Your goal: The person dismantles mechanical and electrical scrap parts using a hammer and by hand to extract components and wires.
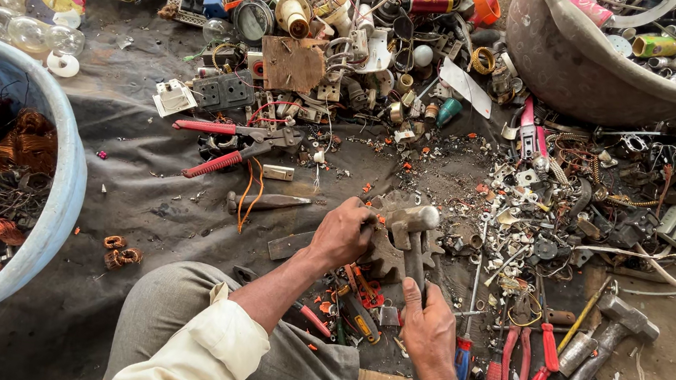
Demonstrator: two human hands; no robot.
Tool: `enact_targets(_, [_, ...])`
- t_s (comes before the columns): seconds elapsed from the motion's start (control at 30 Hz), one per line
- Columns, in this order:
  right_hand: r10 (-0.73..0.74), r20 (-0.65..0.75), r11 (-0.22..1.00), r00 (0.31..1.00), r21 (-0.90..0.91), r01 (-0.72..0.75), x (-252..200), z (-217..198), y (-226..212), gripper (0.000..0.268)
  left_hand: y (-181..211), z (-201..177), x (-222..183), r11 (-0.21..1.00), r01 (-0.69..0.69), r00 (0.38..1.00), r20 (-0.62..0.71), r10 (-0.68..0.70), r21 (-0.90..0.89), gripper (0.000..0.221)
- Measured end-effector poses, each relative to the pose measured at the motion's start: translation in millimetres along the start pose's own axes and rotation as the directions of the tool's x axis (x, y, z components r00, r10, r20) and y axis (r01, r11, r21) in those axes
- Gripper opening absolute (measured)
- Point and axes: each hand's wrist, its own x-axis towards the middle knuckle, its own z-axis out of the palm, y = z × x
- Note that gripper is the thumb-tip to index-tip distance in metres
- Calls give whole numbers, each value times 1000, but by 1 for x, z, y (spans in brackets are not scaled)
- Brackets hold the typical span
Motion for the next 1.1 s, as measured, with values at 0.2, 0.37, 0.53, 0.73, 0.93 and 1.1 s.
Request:
enact_targets(0.2, [-127,-38,979,991,-168,119,-5,-2,3,63,-14,0,12,928,290,923,-188,-336,-236,14])
enact_targets(0.37, [-460,-236,888,856,-111,447,-18,5,-2,61,-13,-14,14,874,375,808,-354,-471,-309,21])
enact_targets(0.53, [-178,-31,885,984,-442,146,14,12,8,49,-6,-27,9,876,391,819,-328,-471,-283,25])
enact_targets(0.73, [41,81,973,996,225,-58,10,1,8,47,8,-25,17,837,448,852,-134,-506,-315,23])
enact_targets(0.93, [-217,-100,974,971,38,221,1,-3,10,49,10,-28,17,830,436,853,-135,-505,-348,23])
enact_targets(1.1, [-53,5,980,999,194,51,4,12,12,52,15,-27,14,976,202,979,2,-203,-83,22])
